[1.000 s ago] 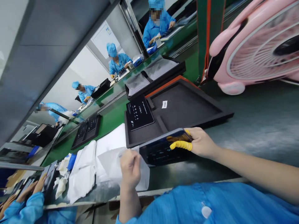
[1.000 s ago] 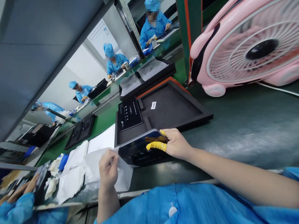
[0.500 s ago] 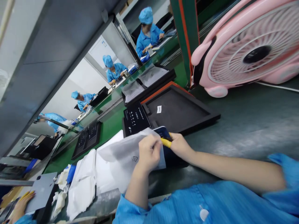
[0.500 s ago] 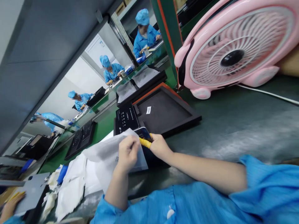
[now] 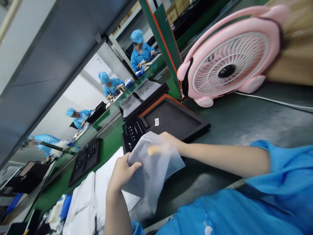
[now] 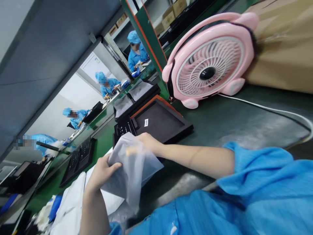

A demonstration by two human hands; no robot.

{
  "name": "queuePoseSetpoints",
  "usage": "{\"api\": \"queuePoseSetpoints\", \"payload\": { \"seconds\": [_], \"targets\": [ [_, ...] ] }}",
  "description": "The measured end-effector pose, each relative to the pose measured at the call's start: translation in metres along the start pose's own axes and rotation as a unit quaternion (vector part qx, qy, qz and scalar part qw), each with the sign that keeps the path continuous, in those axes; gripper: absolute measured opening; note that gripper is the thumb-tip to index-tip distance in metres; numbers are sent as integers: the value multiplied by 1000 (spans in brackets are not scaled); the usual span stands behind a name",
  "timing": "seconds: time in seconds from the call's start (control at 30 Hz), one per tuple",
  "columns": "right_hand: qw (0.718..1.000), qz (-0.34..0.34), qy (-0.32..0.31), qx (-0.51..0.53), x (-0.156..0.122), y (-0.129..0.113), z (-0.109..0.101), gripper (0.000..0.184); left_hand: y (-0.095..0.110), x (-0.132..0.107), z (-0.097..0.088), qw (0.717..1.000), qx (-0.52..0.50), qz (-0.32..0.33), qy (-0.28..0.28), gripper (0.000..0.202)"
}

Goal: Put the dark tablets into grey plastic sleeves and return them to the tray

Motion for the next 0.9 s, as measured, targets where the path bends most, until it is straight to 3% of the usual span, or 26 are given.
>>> {"api": "queuePoseSetpoints", "payload": {
  "seconds": [0.07, 0.1, 0.2, 0.3, 0.47, 0.53, 0.63, 0.7, 0.77, 0.9],
  "targets": [
    [997, -24, -30, -62, 7, -31, -9, 31, -11, -4, 8, 998, -50, -38, -28, 30],
    [996, -41, -33, -79, 10, -45, -16, 33, -16, -7, 8, 995, -86, -50, -2, 32],
    [990, -126, -28, -61, 13, -79, -38, 46, -40, -21, 5, 968, -180, -92, 146, 42],
    [971, -208, -85, -84, 10, -91, -42, 51, -65, -34, 8, 923, -263, -131, 248, 49],
    [912, -318, -149, -211, -4, -106, -32, 27, -76, -36, 26, 895, -331, -132, 268, 47],
    [904, -298, -221, -213, -11, -109, -23, 27, -77, -35, 30, 889, -342, -133, 274, 46],
    [918, -179, -284, -211, -10, -101, -24, 31, -80, -34, 34, 880, -362, -134, 278, 46],
    [923, -134, -263, -247, 1, -97, -36, 33, -80, -33, 37, 876, -376, -127, 273, 47],
    [910, -152, -198, -332, 20, -105, -53, 31, -80, -31, 41, 874, -392, -117, 262, 48],
    [857, -252, 24, -449, 51, -154, -93, 32, -83, -31, 55, 857, -430, -129, 253, 50]
  ]
}}
Point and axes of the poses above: each hand's wrist, its own x-axis towards the middle knuckle, its own z-axis out of the palm, y = z × x, the point moved 8 cm from there along x, towards the middle knuckle, and after that the axes turned 2 degrees about z, right-handed, at the moved point
